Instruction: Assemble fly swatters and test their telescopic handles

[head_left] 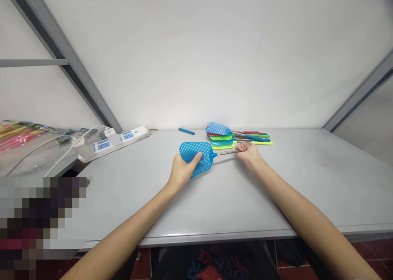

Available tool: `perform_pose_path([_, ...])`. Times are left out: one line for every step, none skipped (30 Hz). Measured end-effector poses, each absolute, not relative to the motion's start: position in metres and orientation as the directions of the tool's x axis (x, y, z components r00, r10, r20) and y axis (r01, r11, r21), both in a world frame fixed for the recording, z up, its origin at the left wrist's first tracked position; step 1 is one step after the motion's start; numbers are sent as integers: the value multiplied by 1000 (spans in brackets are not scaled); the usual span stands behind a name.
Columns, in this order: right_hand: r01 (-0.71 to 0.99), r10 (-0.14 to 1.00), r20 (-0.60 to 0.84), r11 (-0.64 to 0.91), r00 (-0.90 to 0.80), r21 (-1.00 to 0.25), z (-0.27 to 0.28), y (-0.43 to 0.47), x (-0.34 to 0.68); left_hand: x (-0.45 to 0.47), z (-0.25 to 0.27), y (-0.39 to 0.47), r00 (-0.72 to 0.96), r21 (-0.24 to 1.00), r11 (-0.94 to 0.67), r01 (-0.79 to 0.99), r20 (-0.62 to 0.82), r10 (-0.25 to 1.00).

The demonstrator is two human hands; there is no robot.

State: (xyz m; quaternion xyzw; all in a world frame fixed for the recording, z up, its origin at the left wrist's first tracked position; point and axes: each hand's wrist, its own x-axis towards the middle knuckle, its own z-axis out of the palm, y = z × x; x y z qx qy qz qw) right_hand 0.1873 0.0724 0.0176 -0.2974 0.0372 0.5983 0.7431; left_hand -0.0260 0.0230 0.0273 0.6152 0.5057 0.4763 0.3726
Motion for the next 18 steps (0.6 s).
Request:
perform_pose_path([-908, 856, -421, 122, 301, -401, 16, 71, 185, -25, 23, 24, 27, 945, -196, 263, 196, 980])
perform_pose_path([-904, 845, -429, 136, 320, -405, 14, 70, 183, -25, 19, 24, 24, 951, -182, 249, 181, 983])
perform_pose_path([-900, 834, -436, 151, 338, -410, 13, 68, 182, -24, 16, 24, 27, 961, -170, 218, 168, 985])
perform_pose_path([-895, 825, -439, 165, 355, -414, 12, 68, 181, -23, 13, 24, 34, 970, -161, 184, 158, 987])
perform_pose_path([-891, 818, -440, 180, 371, -417, 11, 67, 180, -23, 10, 24, 41, 976, -155, 153, 151, 988])
perform_pose_path([-886, 811, -438, 195, 387, -420, 10, 66, 179, -22, 8, 24, 46, 980, -151, 130, 146, 988])
perform_pose_path([-881, 806, -436, 210, 401, -423, 9, 66, 178, -22, 7, 24, 47, 982, -145, 119, 141, 989])
perform_pose_path([-877, 801, -434, 222, 413, -426, 8, 66, 177, -22, 5, 25, 41, 984, -137, 118, 133, 990])
perform_pose_path([-873, 796, -431, 234, 424, -427, 7, 65, 177, -22, 4, 25, 28, 985, -122, 122, 119, 992])
perform_pose_path([-870, 792, -429, 245, 434, -428, 6, 65, 176, -22, 4, 26, 17, 987, -104, 123, 102, 995])
perform_pose_path([-867, 789, -426, 255, 443, -428, 4, 65, 175, -23, 3, 27, 12, 990, -83, 113, 82, 997])
perform_pose_path([-865, 787, -424, 263, 448, -427, 3, 64, 175, -23, 3, 28, 15, 994, -63, 94, 62, 998])
perform_pose_path([-865, 787, -421, 269, 452, -424, 2, 64, 175, -23, 3, 28, 22, 996, -47, 72, 46, 999])
perform_pose_path([-865, 787, -419, 274, 453, -421, 2, 63, 174, -23, 3, 29, 30, 998, -36, 49, 35, 999])
perform_pose_path([-865, 788, -417, 277, 453, -418, 1, 63, 174, -23, 4, 29, 35, 999, -27, 26, 27, 999])
perform_pose_path([-866, 789, -416, 279, 453, -414, 1, 63, 174, -23, 5, 29, 35, 1000, -15, 6, 15, 999])
perform_pose_path([-867, 789, -415, 283, 454, -410, 1, 63, 174, -23, 6, 28, 31, 1000, 4, -12, -4, 1000])
perform_pose_path([-867, 788, -413, 288, 456, -407, 1, 63, 174, -23, 7, 28, 30, 999, 32, -31, -31, 999])
